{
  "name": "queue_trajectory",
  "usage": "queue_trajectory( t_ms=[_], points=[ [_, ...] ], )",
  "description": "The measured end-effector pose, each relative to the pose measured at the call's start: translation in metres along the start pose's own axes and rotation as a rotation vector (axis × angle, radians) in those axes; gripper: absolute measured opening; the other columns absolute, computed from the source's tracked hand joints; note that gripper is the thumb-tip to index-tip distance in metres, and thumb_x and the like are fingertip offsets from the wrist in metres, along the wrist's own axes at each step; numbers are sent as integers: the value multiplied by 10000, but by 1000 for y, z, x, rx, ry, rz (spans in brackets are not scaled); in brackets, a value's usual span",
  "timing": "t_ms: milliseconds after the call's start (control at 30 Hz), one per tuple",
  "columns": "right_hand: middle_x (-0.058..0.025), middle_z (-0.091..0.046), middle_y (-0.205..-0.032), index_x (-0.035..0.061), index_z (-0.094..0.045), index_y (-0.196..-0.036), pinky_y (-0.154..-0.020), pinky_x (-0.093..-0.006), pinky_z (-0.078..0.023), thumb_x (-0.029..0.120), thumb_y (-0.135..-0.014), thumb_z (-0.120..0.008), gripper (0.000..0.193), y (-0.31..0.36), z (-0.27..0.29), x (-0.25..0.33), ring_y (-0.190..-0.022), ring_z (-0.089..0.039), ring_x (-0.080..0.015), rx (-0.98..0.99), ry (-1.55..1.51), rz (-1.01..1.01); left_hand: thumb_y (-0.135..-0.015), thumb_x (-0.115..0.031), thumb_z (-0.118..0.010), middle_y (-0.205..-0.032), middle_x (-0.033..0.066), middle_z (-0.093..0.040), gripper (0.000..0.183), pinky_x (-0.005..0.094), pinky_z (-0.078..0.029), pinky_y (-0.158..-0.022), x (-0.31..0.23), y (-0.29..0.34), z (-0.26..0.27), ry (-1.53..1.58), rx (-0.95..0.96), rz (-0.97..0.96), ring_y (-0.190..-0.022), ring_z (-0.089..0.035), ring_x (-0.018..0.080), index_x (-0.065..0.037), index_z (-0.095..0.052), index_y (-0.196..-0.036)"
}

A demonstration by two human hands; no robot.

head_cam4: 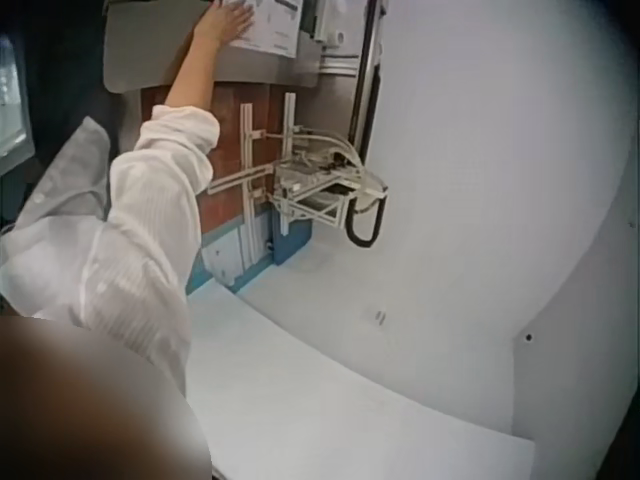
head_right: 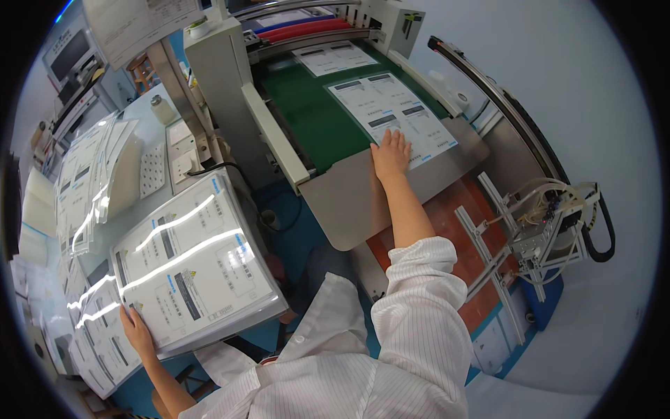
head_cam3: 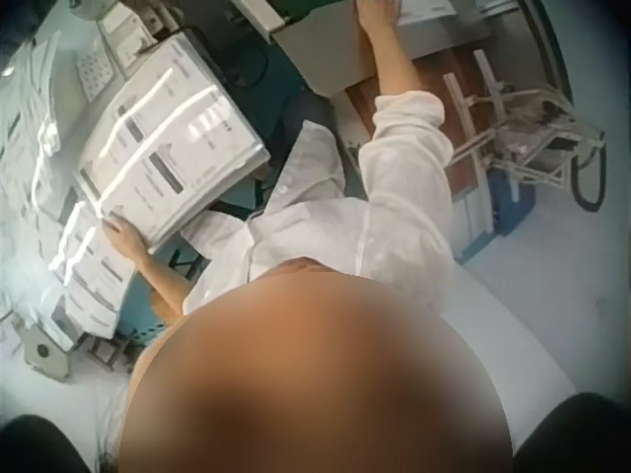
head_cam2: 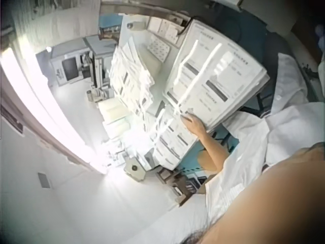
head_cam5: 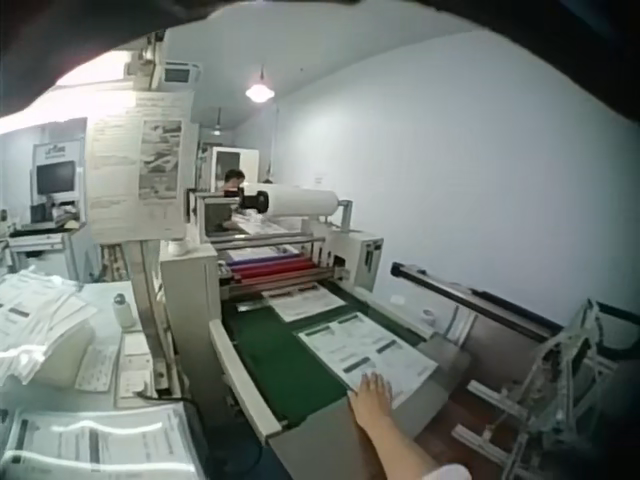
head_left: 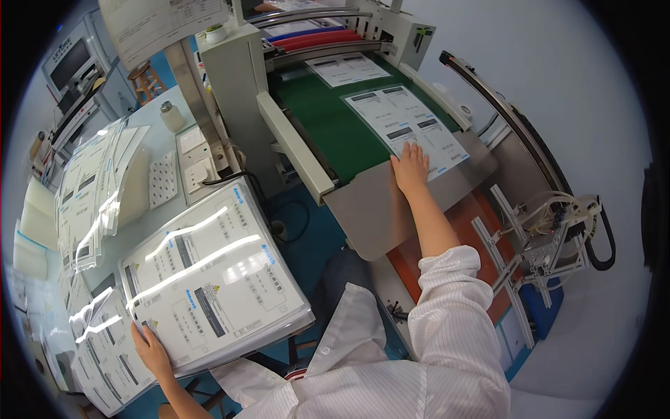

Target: Picking up printed label sheets and placing them onto a conveyor belt system.

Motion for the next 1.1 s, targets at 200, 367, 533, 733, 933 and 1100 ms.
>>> queue_trajectory(
  t_ms=[200,367,533,733,933,1100],
  points=[
    [-242,-240,-1526,-16,-254,-1471,-1165,-490,-100,521,-954,-392,758,12,-2,-15,-1443,-166,-344,74,-151,-217,-1004,-252,-441,-1353,229,-498,459,358,-352,-1049,2,-3,-8,5,7,-4,-1244,-484,345,33,-434,-1363],
    [-260,-206,-1532,-56,-229,-1466,-1170,-482,-67,552,-941,-369,816,58,12,-18,-1451,-124,-360,97,-184,-176,-1004,-257,-441,-1348,229,-505,461,361,-358,-1042,-2,-1,-9,-22,-7,-13,-1239,-490,347,32,-437,-1363],
    [-278,-173,-1535,-75,-206,-1461,-1170,-474,-87,542,-933,-422,840,139,31,-5,-1446,-134,-375,134,-203,-3,-1000,-283,-447,-1351,225,-509,480,362,-363,-1038,-17,6,2,-47,-14,23,-1244,-493,348,23,-437,-1371],
    [-327,-176,-1511,-107,-196,-1444,-1170,-455,-113,474,-833,-660,962,211,83,11,-1435,-143,-412,277,-256,159,-991,-281,-470,-1353,224,-508,491,360,-365,-1036,-17,2,-3,-22,-18,13,-1253,-488,344,31,-438,-1368],
    [-337,-337,-1418,-114,-342,-1373,-1135,-433,-234,147,-859,-604,634,218,81,16,-1353,-301,-441,255,-139,306,-974,-265,-496,-1328,239,-520,482,365,-372,-1031,-27,12,6,16,-41,2,-1239,-495,353,43,-461,-1343],
    [-296,-547,-1254,-80,-478,-1304,-1018,-399,-410,-97,-853,-435,453,221,106,34,-1173,-544,-386,121,-478,149,-947,-239,-529,-1303,246,-530,475,374,-376,-1027,-35,14,6,1,-75,7,-1213,-506,367,36,-475,-1330]
  ],
)
Point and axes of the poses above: each hand's wrist, its own y-axis away from the middle knuckle, its own z-axis out of the back of the hand, x = y × z, the point moved 4 cm from there along -y, towards the middle knuckle
